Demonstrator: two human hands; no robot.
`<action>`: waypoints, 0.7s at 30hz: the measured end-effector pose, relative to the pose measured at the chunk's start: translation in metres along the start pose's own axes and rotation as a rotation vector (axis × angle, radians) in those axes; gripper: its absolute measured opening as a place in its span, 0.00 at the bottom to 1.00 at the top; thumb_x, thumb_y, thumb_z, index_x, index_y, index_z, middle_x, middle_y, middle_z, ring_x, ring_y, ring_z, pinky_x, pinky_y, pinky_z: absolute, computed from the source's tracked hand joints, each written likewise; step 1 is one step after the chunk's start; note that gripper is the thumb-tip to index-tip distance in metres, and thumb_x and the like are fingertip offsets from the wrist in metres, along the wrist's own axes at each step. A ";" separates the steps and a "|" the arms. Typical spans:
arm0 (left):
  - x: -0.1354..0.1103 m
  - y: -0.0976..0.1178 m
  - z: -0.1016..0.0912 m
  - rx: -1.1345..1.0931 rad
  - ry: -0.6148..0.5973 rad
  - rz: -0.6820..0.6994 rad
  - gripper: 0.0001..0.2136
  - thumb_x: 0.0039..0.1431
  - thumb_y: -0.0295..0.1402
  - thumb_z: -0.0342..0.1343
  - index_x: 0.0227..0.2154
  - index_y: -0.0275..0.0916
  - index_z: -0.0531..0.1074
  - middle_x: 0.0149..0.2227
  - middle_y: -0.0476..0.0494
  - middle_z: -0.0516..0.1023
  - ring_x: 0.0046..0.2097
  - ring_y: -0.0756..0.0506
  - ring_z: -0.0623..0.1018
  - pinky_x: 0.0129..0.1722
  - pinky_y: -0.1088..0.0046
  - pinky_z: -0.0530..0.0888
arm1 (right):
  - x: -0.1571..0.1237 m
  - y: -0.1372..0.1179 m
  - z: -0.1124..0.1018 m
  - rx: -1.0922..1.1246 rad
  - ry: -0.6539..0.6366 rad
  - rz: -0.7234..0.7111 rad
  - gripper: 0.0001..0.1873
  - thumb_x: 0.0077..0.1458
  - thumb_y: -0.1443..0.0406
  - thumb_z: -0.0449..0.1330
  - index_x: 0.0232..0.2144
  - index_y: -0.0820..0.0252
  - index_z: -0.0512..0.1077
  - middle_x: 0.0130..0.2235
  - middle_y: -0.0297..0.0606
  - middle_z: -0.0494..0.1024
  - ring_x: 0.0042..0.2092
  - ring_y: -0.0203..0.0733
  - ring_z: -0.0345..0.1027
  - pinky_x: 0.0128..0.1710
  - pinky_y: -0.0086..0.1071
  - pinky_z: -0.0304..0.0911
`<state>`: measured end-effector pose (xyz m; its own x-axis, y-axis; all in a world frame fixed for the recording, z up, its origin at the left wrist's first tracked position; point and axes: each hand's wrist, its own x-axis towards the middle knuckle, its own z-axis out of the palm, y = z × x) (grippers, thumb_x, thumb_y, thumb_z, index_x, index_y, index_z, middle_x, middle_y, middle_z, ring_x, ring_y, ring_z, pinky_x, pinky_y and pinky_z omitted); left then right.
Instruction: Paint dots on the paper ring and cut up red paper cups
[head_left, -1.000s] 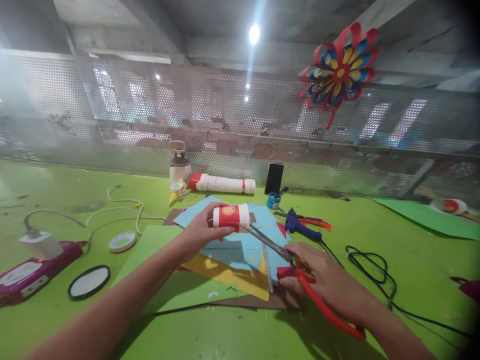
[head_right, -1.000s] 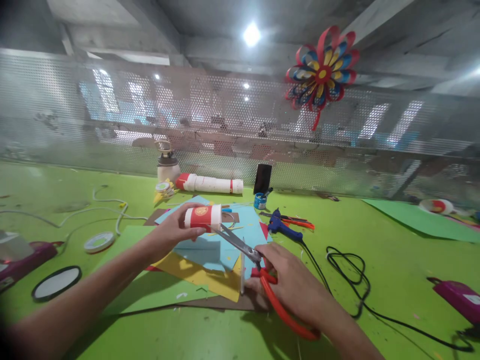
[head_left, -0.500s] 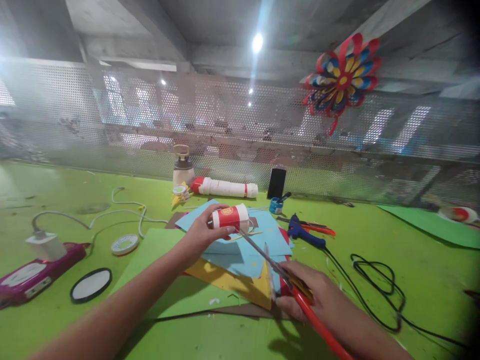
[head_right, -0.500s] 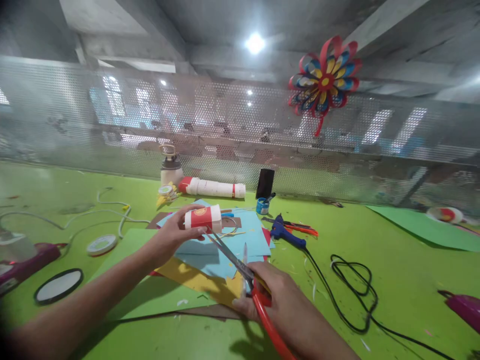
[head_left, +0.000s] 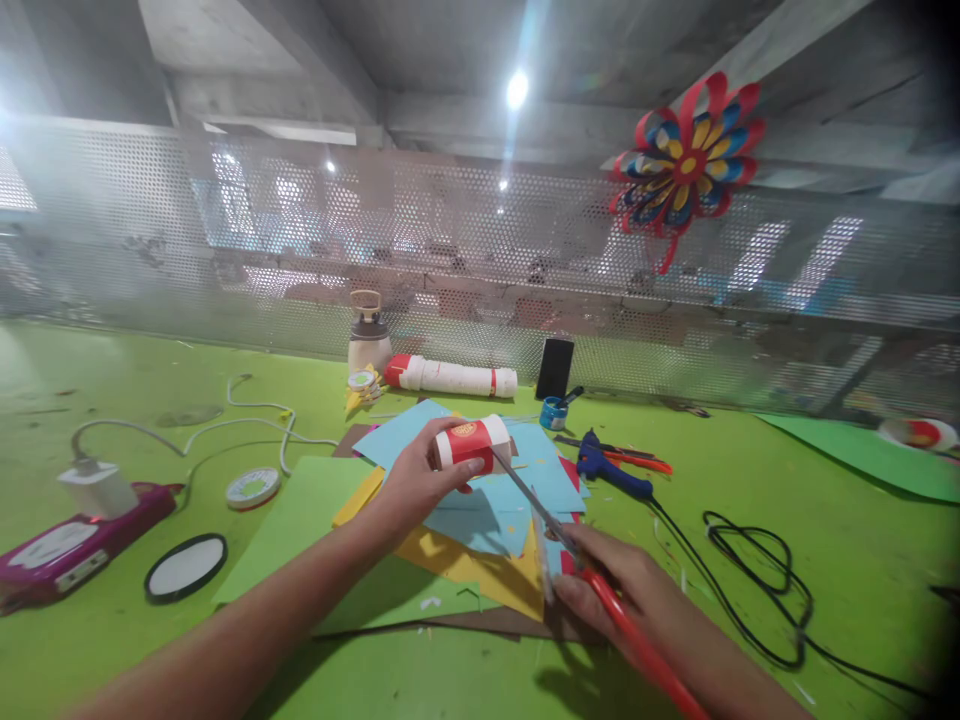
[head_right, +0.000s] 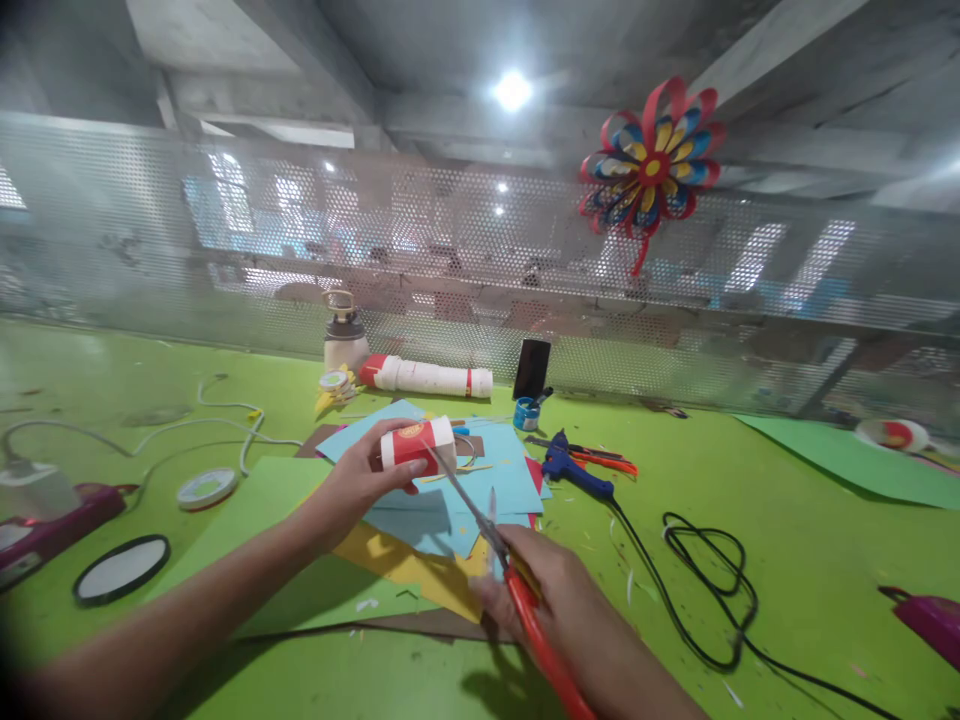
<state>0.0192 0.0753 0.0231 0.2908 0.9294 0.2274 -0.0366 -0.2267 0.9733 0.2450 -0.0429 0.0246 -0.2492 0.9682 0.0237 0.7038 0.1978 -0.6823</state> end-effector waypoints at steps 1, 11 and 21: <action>0.000 0.000 0.001 0.001 -0.001 -0.005 0.29 0.49 0.39 0.66 0.52 0.34 0.64 0.36 0.46 0.76 0.30 0.49 0.76 0.33 0.68 0.77 | 0.000 -0.001 0.001 -0.102 0.050 0.015 0.21 0.63 0.51 0.54 0.47 0.60 0.71 0.41 0.43 0.74 0.42 0.48 0.69 0.43 0.42 0.67; -0.002 0.002 0.004 0.110 -0.046 -0.053 0.31 0.44 0.31 0.64 0.54 0.34 0.66 0.39 0.41 0.80 0.34 0.45 0.79 0.36 0.66 0.77 | -0.003 0.025 0.006 -0.774 0.425 -0.307 0.29 0.53 0.57 0.67 0.53 0.70 0.69 0.38 0.48 0.69 0.38 0.54 0.68 0.35 0.52 0.72; -0.002 -0.002 0.004 0.233 -0.048 0.013 0.32 0.37 0.26 0.65 0.51 0.36 0.70 0.45 0.39 0.81 0.44 0.39 0.80 0.47 0.60 0.76 | -0.002 0.019 0.004 -0.774 0.407 -0.356 0.31 0.51 0.60 0.70 0.53 0.70 0.68 0.38 0.47 0.67 0.38 0.53 0.66 0.36 0.52 0.72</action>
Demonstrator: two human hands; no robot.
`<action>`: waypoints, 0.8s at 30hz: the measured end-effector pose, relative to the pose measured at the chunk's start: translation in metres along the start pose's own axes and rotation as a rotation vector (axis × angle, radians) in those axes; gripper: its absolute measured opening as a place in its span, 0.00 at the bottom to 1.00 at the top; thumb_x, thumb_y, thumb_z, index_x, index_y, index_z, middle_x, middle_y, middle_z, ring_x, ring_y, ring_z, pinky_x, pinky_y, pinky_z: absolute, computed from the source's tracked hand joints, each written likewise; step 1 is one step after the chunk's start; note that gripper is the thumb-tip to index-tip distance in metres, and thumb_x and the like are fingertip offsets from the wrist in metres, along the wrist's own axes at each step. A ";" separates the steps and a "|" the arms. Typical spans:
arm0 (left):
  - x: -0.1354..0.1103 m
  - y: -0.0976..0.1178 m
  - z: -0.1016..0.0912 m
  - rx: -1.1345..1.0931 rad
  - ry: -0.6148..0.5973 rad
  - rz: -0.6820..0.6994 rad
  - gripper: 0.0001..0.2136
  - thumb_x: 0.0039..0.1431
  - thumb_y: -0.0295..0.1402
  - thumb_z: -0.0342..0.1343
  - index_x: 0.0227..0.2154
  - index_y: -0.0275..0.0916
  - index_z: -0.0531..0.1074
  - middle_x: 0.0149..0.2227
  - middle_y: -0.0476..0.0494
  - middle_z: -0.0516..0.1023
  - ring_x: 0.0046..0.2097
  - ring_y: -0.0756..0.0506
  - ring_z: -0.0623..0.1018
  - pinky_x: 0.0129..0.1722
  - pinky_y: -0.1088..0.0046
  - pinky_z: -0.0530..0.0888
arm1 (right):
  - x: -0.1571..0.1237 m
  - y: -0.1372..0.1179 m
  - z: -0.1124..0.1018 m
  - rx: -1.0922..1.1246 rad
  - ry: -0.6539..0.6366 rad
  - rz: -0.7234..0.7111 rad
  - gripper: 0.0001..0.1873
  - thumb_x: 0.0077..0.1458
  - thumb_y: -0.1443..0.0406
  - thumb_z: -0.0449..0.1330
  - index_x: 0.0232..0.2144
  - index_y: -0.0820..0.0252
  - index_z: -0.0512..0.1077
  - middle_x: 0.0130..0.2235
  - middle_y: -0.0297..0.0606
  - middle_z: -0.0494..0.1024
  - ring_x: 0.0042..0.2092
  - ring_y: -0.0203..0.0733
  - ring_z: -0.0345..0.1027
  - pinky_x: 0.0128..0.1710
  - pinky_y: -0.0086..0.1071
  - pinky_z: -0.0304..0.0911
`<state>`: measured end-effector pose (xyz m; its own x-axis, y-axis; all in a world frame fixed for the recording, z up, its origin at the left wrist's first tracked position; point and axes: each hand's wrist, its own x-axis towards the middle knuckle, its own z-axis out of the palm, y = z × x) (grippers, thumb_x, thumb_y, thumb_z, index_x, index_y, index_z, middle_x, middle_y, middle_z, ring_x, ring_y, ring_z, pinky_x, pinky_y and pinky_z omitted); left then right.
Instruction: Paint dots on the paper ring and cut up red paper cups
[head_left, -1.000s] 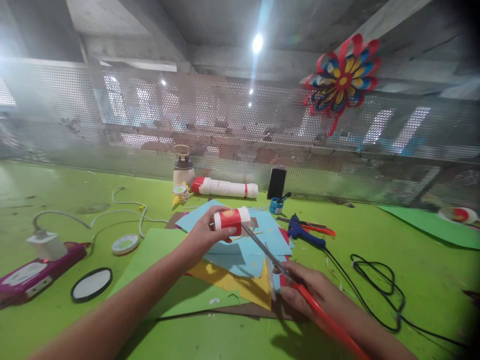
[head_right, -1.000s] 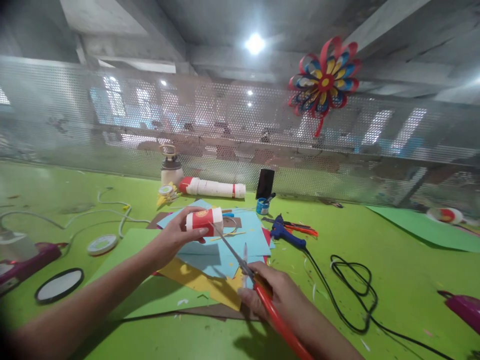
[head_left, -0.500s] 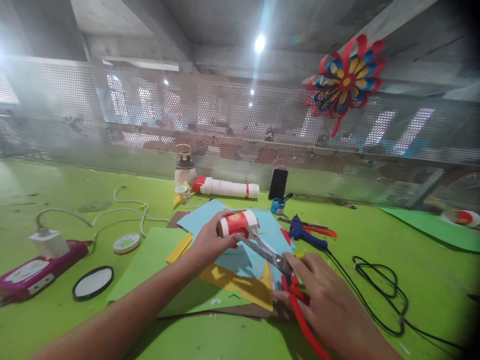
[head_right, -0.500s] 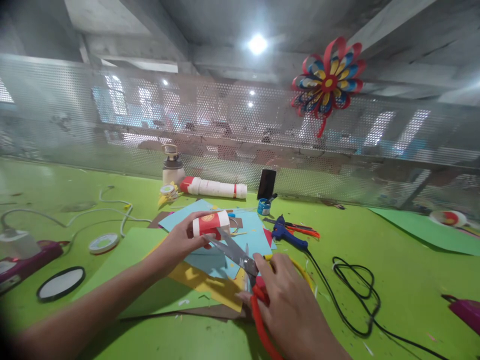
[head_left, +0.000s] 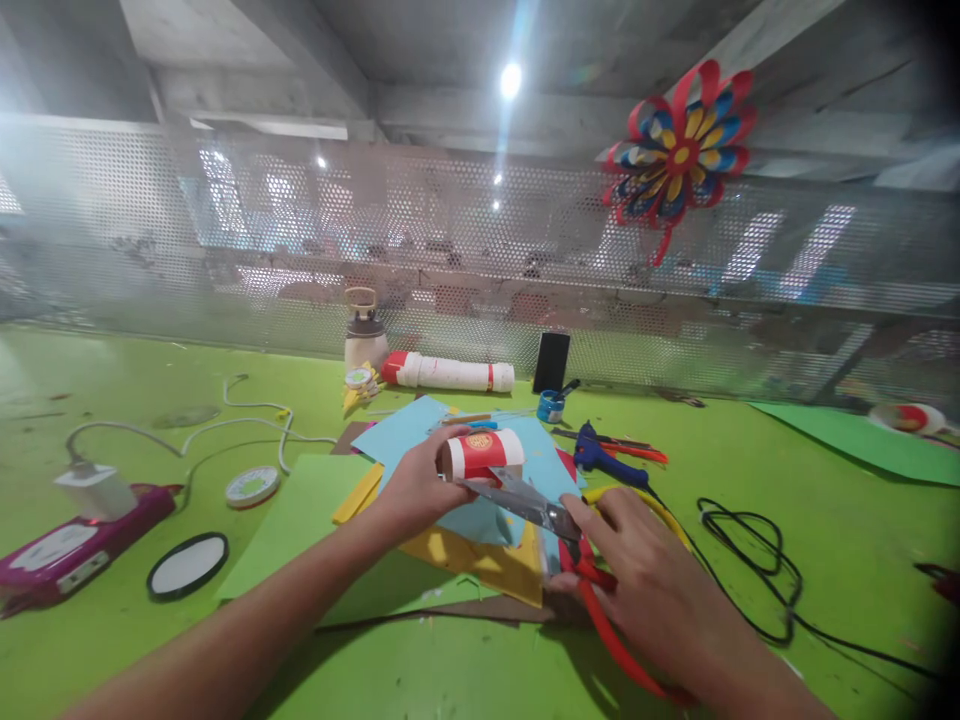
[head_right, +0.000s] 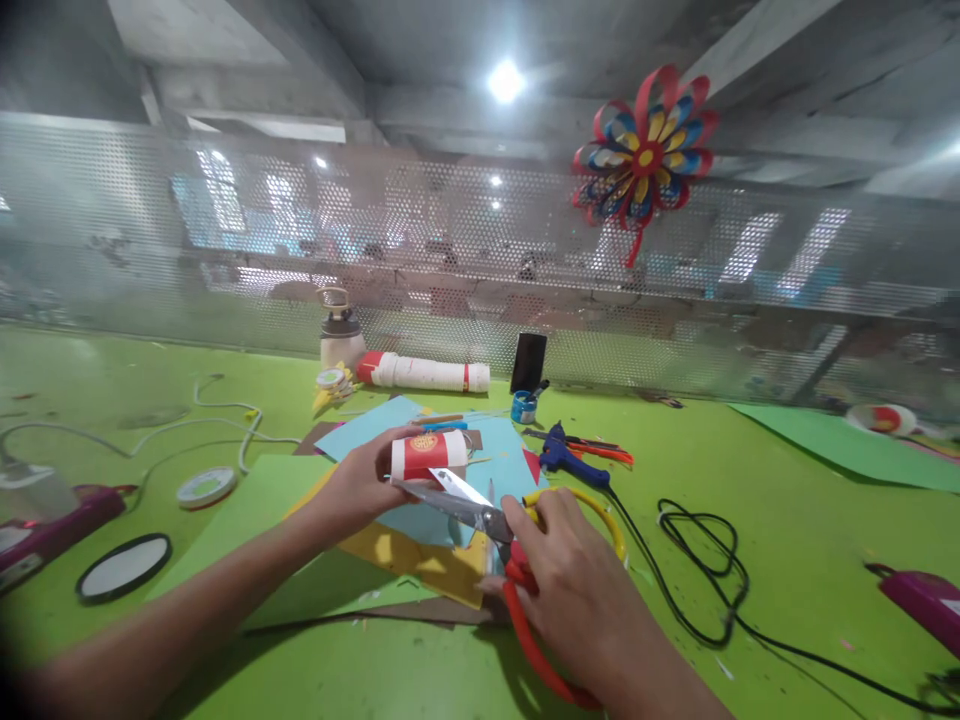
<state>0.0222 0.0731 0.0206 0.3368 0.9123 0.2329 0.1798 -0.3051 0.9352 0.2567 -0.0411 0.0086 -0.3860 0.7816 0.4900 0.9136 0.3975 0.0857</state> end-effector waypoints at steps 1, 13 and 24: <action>-0.001 0.001 0.000 0.008 0.001 0.008 0.31 0.37 0.26 0.65 0.50 0.36 0.70 0.44 0.39 0.81 0.43 0.39 0.80 0.46 0.60 0.76 | 0.001 0.000 0.000 -0.009 0.007 -0.004 0.31 0.50 0.61 0.70 0.52 0.71 0.69 0.38 0.46 0.67 0.39 0.53 0.66 0.36 0.52 0.72; -0.008 -0.001 0.004 0.160 0.167 0.072 0.27 0.41 0.28 0.61 0.49 0.38 0.70 0.40 0.43 0.80 0.41 0.40 0.79 0.43 0.61 0.75 | 0.002 -0.011 -0.001 0.048 -0.030 0.059 0.29 0.54 0.60 0.66 0.54 0.72 0.68 0.39 0.50 0.69 0.40 0.54 0.68 0.39 0.51 0.71; -0.009 0.011 0.001 0.063 0.050 -0.018 0.25 0.41 0.28 0.60 0.47 0.36 0.70 0.32 0.47 0.77 0.29 0.47 0.75 0.22 0.72 0.75 | 0.006 -0.013 -0.009 0.201 -0.182 0.139 0.28 0.57 0.55 0.64 0.54 0.67 0.70 0.41 0.50 0.74 0.40 0.53 0.72 0.40 0.48 0.72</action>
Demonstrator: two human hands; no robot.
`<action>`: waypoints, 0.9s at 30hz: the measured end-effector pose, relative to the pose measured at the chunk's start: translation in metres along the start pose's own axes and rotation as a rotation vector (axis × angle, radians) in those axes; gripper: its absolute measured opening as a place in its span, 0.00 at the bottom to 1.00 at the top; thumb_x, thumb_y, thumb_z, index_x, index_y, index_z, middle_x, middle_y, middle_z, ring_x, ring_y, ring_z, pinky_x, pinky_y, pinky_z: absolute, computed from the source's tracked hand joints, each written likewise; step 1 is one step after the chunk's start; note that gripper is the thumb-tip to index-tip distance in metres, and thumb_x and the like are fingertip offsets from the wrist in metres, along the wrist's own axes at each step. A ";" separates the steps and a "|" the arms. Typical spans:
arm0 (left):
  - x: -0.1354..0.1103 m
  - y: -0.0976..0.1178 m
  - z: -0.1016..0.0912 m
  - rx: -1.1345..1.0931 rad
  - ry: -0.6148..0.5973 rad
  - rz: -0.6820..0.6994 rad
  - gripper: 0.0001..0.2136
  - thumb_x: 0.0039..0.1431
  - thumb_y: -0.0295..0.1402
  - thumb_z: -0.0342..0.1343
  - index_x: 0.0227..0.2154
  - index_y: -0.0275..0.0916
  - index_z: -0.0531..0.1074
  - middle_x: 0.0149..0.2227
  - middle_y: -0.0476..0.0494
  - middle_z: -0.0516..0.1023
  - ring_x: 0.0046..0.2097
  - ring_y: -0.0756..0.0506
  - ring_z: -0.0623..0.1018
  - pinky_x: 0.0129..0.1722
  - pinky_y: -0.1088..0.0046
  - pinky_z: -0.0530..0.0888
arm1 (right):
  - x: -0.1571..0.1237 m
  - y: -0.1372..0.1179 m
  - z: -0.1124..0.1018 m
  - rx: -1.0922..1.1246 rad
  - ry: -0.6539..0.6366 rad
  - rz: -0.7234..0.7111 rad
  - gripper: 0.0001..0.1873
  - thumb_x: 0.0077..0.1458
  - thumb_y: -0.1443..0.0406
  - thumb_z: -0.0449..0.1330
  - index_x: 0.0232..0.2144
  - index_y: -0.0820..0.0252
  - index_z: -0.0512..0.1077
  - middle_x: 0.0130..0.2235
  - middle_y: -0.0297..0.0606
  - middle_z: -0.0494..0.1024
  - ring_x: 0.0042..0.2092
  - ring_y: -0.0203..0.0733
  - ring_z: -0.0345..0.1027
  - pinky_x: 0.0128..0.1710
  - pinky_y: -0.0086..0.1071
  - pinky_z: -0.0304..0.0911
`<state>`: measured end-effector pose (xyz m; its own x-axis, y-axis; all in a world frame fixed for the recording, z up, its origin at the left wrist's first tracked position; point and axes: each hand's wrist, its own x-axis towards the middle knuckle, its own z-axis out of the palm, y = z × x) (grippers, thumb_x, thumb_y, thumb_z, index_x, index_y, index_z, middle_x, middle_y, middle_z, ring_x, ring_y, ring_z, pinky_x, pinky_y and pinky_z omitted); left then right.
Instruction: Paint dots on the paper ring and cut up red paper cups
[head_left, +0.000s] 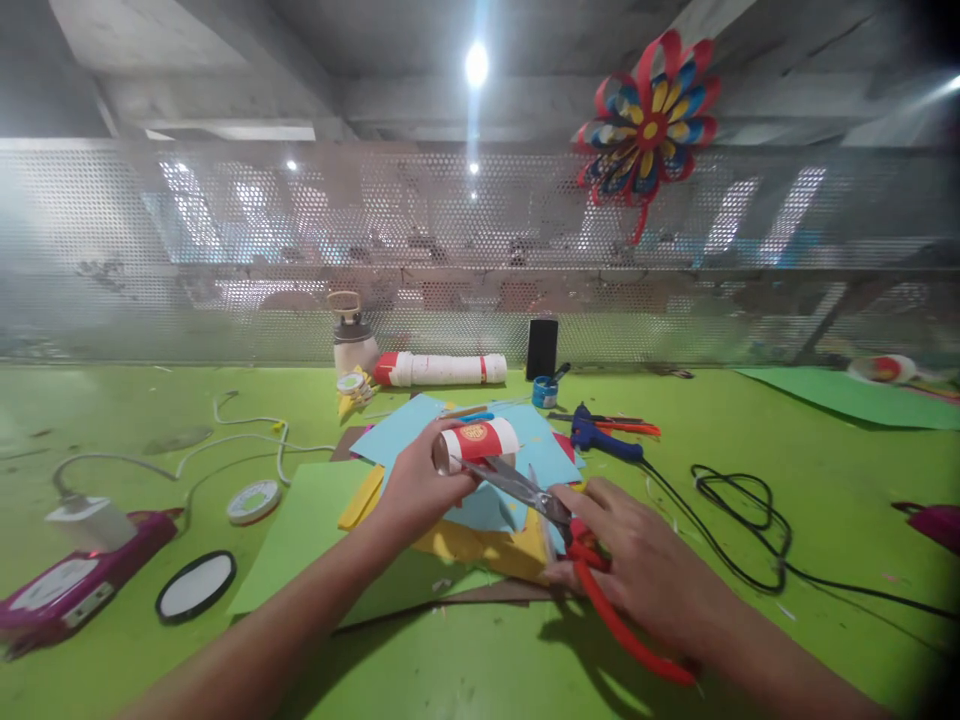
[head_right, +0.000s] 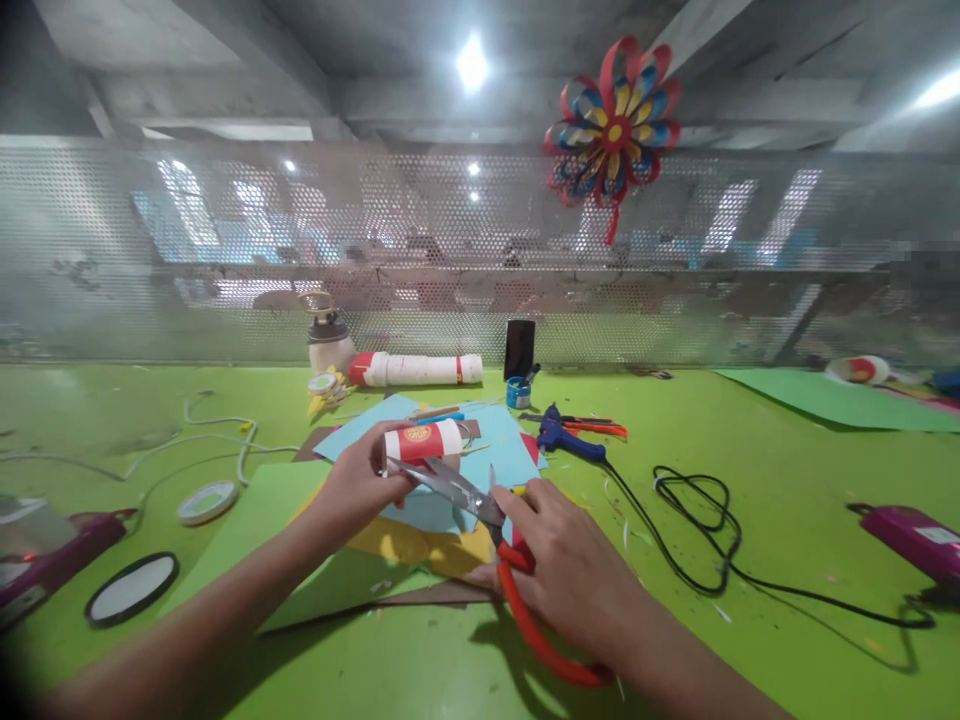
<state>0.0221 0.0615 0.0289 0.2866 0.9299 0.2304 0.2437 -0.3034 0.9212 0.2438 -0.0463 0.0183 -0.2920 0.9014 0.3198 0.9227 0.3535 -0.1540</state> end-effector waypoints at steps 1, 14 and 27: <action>0.000 0.000 -0.001 0.022 0.012 0.012 0.25 0.41 0.28 0.60 0.47 0.37 0.70 0.33 0.47 0.78 0.30 0.46 0.76 0.23 0.72 0.75 | 0.000 0.000 -0.002 0.020 -0.026 0.018 0.28 0.57 0.53 0.64 0.54 0.65 0.70 0.42 0.50 0.74 0.40 0.53 0.72 0.40 0.47 0.72; 0.001 -0.003 -0.004 -0.145 -0.088 0.056 0.30 0.43 0.29 0.62 0.53 0.37 0.66 0.45 0.39 0.78 0.41 0.41 0.78 0.38 0.65 0.76 | -0.005 0.007 -0.012 0.050 -0.041 0.051 0.25 0.58 0.50 0.61 0.53 0.57 0.71 0.42 0.46 0.75 0.40 0.52 0.72 0.40 0.48 0.71; 0.004 0.001 -0.020 -0.378 -0.383 -0.091 0.27 0.59 0.40 0.60 0.60 0.41 0.65 0.46 0.36 0.78 0.43 0.41 0.78 0.37 0.65 0.79 | -0.001 0.015 -0.034 0.413 -0.251 0.133 0.21 0.64 0.52 0.55 0.51 0.57 0.73 0.42 0.40 0.79 0.38 0.45 0.73 0.36 0.34 0.67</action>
<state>0.0052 0.0685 0.0367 0.6144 0.7851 0.0790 -0.0469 -0.0636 0.9969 0.2663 -0.0507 0.0476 -0.2771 0.9597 0.0457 0.7940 0.2556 -0.5516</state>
